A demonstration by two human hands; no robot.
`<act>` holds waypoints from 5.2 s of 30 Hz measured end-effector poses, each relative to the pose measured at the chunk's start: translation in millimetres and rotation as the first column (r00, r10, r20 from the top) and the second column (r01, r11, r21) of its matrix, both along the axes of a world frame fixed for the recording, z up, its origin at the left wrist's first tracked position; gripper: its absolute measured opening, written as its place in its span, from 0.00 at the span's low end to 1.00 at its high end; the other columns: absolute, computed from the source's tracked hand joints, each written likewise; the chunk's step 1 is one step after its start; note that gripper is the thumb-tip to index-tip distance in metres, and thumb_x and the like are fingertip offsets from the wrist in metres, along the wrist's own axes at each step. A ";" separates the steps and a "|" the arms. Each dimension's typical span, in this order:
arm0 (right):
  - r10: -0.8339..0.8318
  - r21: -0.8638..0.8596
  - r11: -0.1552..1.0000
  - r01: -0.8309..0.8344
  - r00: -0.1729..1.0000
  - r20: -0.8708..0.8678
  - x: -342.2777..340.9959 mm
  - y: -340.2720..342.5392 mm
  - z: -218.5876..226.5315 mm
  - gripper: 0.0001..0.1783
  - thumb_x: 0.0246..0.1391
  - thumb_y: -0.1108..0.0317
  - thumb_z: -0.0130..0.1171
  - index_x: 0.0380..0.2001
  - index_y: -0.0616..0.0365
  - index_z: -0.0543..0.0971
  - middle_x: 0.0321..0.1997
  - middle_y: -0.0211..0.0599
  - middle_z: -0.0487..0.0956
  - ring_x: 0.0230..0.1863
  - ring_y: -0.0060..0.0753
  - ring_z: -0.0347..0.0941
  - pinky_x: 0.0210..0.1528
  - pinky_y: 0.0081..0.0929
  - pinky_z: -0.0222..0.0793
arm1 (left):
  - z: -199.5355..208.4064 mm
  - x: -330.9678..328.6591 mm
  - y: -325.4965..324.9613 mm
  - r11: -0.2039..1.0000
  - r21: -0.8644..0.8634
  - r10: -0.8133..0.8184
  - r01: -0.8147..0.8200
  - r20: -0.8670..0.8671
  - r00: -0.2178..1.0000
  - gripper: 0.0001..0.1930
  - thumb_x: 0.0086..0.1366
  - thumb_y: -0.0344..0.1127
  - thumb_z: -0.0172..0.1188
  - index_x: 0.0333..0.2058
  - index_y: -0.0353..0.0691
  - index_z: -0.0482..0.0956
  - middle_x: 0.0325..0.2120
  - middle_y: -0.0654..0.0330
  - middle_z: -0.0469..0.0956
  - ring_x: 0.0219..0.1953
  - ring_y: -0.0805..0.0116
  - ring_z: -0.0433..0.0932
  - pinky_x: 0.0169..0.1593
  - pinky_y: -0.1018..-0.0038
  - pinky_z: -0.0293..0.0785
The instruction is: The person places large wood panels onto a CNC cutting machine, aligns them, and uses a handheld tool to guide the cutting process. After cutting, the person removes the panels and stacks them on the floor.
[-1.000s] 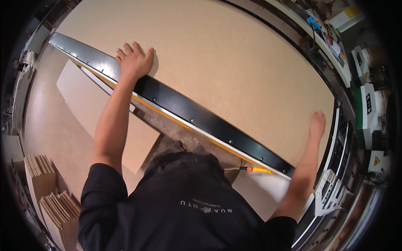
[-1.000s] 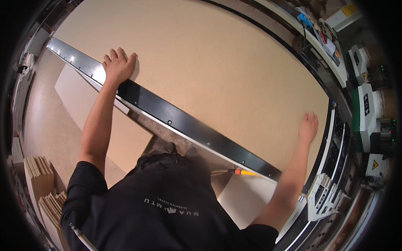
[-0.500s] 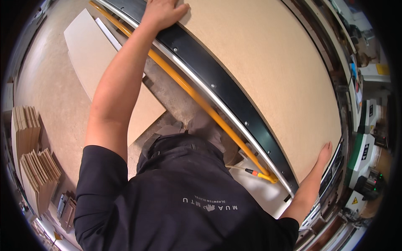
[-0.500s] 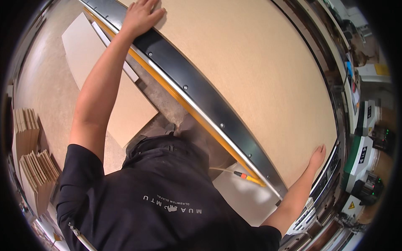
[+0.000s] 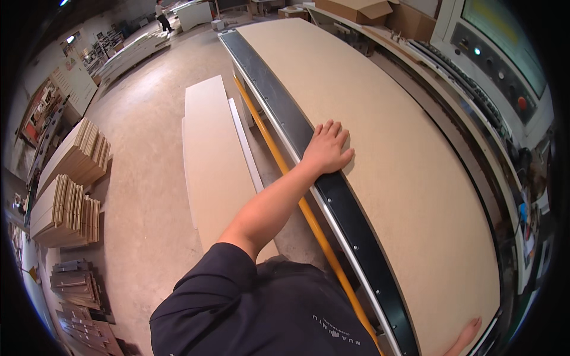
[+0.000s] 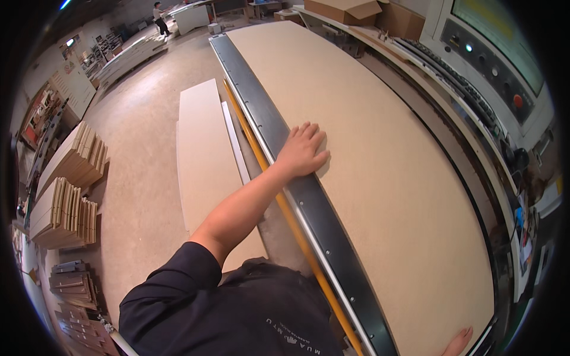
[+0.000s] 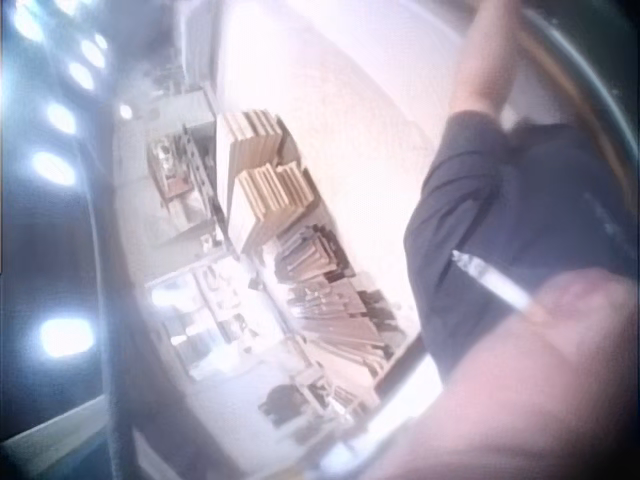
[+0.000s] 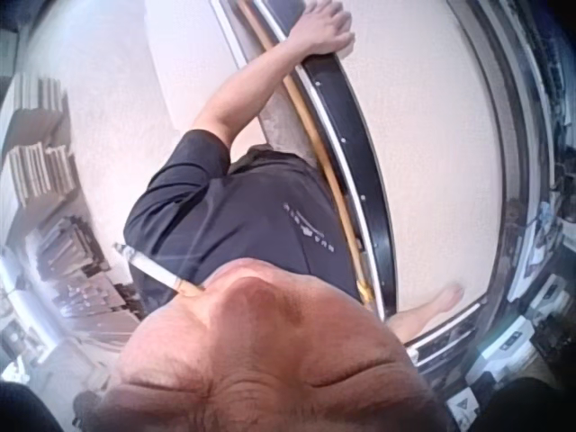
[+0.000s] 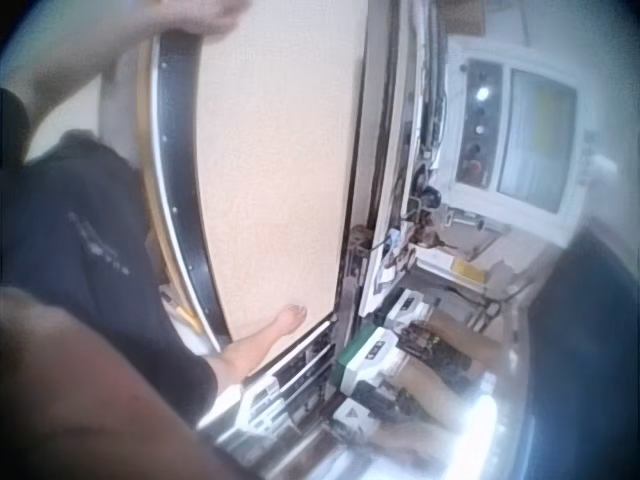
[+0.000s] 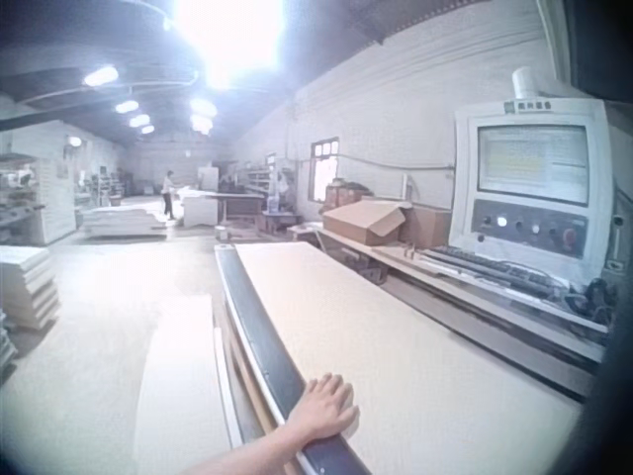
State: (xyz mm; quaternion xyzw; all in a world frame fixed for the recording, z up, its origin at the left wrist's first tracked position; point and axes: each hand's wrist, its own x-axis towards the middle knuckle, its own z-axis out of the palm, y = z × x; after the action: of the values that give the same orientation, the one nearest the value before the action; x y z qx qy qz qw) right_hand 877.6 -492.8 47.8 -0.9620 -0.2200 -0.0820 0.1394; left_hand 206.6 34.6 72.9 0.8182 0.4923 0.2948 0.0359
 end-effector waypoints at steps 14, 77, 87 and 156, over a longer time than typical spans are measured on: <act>0.545 -0.583 0.794 -0.168 0.621 0.563 13.7 -23.6 -22.5 0.13 0.59 0.68 0.47 0.40 0.57 0.80 0.47 0.42 0.79 0.54 0.39 0.72 0.59 0.35 0.66 | -1.4 1.6 1.0 0.999 0.044 0.009 -0.007 -0.034 0.999 0.27 0.60 0.49 0.52 0.53 0.35 0.69 0.58 0.46 0.63 0.65 0.48 0.55 0.65 0.57 0.51; 0.609 -0.019 0.788 -0.616 0.773 0.178 28.0 411.3 15.3 0.23 0.63 0.59 0.41 0.54 0.62 0.72 0.58 0.52 0.71 0.60 0.54 0.65 0.62 0.41 0.59 | 13.0 197.7 -108.5 0.701 -0.137 -0.713 0.700 -0.094 0.695 0.35 0.63 0.56 0.48 0.60 0.34 0.61 0.62 0.43 0.57 0.66 0.41 0.52 0.65 0.44 0.49; 0.643 -0.099 0.752 -0.652 0.758 -0.107 -78.5 637.5 41.3 0.23 0.64 0.55 0.36 0.51 0.55 0.73 0.55 0.49 0.74 0.55 0.54 0.69 0.57 0.45 0.65 | 23.0 107.0 4.0 0.635 -0.134 -0.771 0.761 -0.164 0.615 0.45 0.49 0.61 0.63 0.59 0.36 0.62 0.61 0.42 0.58 0.67 0.41 0.51 0.64 0.42 0.49; 0.146 0.196 0.950 -0.242 0.903 0.405 -162.7 49.3 28.9 0.15 0.54 0.65 0.51 0.44 0.56 0.77 0.56 0.41 0.74 0.61 0.51 0.65 0.62 0.43 0.60 | 34.0 129.0 23.7 0.602 -0.079 -0.742 0.794 -0.422 0.521 0.46 0.61 0.70 0.39 0.62 0.32 0.60 0.64 0.44 0.57 0.68 0.44 0.51 0.67 0.50 0.46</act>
State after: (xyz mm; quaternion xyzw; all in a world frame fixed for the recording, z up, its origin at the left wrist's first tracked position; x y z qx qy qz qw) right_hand 714.9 -443.5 76.7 -0.8759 -0.3266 -0.2813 0.2170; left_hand 335.6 58.3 106.9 0.9936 0.0564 0.0981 0.0070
